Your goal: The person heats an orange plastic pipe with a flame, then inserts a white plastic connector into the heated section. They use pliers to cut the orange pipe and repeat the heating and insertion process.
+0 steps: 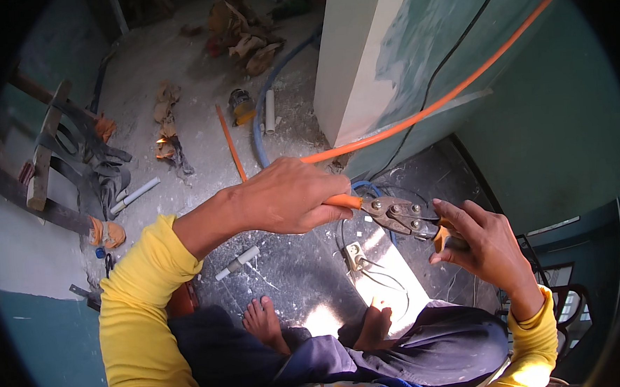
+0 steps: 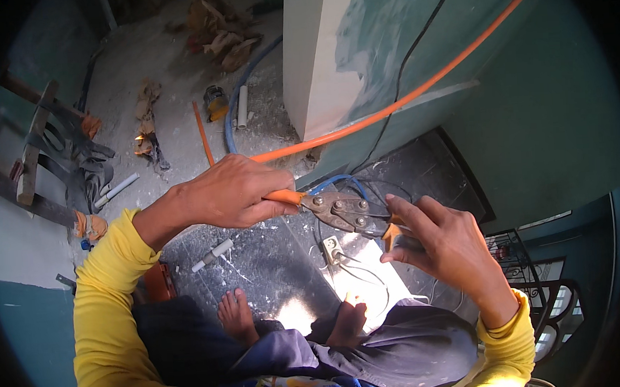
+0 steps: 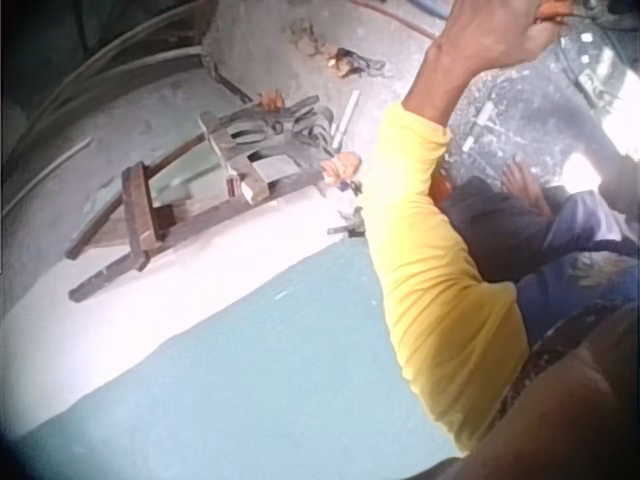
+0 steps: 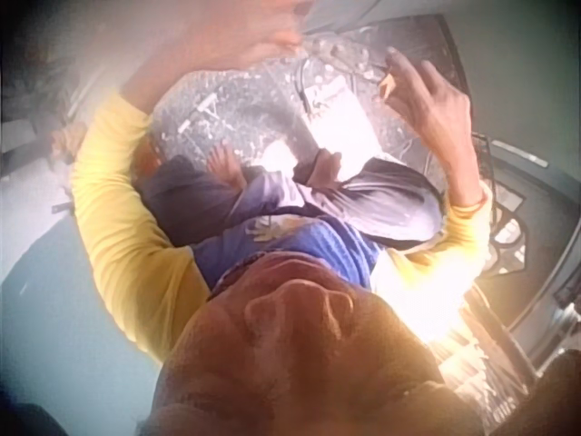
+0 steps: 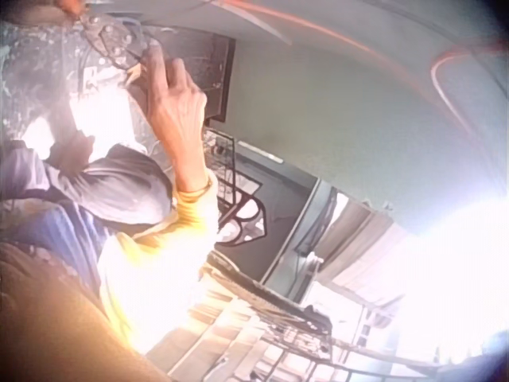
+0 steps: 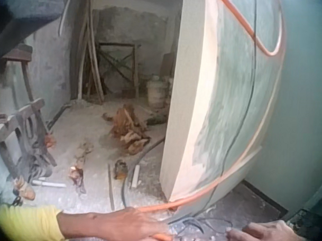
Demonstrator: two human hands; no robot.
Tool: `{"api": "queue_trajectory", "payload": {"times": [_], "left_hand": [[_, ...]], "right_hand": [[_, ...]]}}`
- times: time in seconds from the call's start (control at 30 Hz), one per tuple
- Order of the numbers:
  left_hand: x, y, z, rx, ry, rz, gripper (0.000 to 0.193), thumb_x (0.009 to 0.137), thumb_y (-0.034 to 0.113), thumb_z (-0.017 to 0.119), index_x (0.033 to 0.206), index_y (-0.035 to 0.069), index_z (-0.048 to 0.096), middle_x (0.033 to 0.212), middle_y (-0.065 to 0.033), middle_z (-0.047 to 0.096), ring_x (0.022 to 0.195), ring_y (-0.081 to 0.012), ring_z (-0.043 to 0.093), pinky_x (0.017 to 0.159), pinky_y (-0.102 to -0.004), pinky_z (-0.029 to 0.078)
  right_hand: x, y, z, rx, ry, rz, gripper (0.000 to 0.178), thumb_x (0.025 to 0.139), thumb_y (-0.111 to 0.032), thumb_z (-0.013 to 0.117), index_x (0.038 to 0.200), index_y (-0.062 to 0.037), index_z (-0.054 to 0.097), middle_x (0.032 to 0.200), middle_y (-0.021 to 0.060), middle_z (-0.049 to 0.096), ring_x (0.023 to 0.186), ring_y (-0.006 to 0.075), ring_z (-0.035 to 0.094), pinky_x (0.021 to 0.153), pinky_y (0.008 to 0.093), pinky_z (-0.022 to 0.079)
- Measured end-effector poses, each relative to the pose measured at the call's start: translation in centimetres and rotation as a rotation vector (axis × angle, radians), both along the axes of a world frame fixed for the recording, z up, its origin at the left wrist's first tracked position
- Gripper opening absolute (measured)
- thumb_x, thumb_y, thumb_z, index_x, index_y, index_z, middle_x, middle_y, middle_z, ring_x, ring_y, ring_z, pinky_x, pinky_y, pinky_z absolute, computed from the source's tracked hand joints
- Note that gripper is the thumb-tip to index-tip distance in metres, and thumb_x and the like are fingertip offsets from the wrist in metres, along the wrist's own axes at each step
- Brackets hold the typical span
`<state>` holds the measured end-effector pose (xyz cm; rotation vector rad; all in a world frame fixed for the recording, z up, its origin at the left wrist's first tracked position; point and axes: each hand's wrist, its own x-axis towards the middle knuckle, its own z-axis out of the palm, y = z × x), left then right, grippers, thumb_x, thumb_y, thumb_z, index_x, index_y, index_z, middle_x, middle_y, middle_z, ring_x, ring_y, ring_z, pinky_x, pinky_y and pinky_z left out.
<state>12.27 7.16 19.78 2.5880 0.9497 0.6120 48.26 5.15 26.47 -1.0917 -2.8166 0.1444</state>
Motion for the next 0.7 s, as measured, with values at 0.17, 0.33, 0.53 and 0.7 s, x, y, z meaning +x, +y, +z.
{"api": "queue_trajectory", "payload": {"times": [0.17, 0.33, 0.53, 0.7], "left_hand": [[0.8, 0.1, -2.1, 0.119, 0.116, 0.134, 0.032, 0.094, 0.028, 0.081, 0.09, 0.007, 0.058, 0.076, -0.011, 0.063, 0.071, -0.0342, 0.067, 0.065, -0.0477, 0.049], [0.9, 0.3, -4.0, 0.193, 0.123, 0.152, 0.037, 0.095, 0.034, 0.081, 0.09, 0.006, 0.058, 0.076, -0.0123, 0.064, 0.072, -0.0373, 0.067, 0.066, -0.051, 0.047], [0.4, 1.5, -1.4, -0.576, 0.328, -0.079, 0.047, 0.095, 0.047, 0.079, 0.09, 0.003, 0.062, 0.077, -0.0157, 0.064, 0.077, -0.041, 0.068, 0.072, -0.0514, 0.049], [2.5, 0.6, -2.7, -0.514, 0.187, 0.081, 0.039, 0.092, 0.035, 0.082, 0.086, 0.0, 0.066, 0.076, -0.0191, 0.069, 0.076, -0.0422, 0.071, 0.071, -0.0509, 0.051]], "right_hand": [[-1.5, -0.8, -0.3, 0.105, -0.047, -0.024, 0.062, 0.093, -0.041, 0.085, 0.134, 0.0036, 0.068, 0.095, 0.0215, 0.072, 0.075, 0.0388, 0.07, 0.071, 0.0476, 0.057], [-0.7, 0.0, -1.6, -0.497, 0.074, -0.135, 0.061, 0.099, -0.043, 0.078, 0.134, 0.0056, 0.067, 0.103, 0.0254, 0.073, 0.08, 0.0432, 0.072, 0.073, 0.0487, 0.056], [-0.8, -0.5, -3.6, 0.28, -0.159, 0.114, 0.065, 0.092, -0.035, 0.081, 0.145, -0.0018, 0.062, 0.097, 0.0093, 0.062, 0.08, 0.0242, 0.065, 0.069, 0.0364, 0.053], [-2.0, -1.4, -3.7, 0.5, -0.27, 0.122, 0.065, 0.09, -0.031, 0.081, 0.145, -0.0022, 0.062, 0.096, 0.0074, 0.06, 0.081, 0.0224, 0.063, 0.069, 0.0376, 0.053]]}}
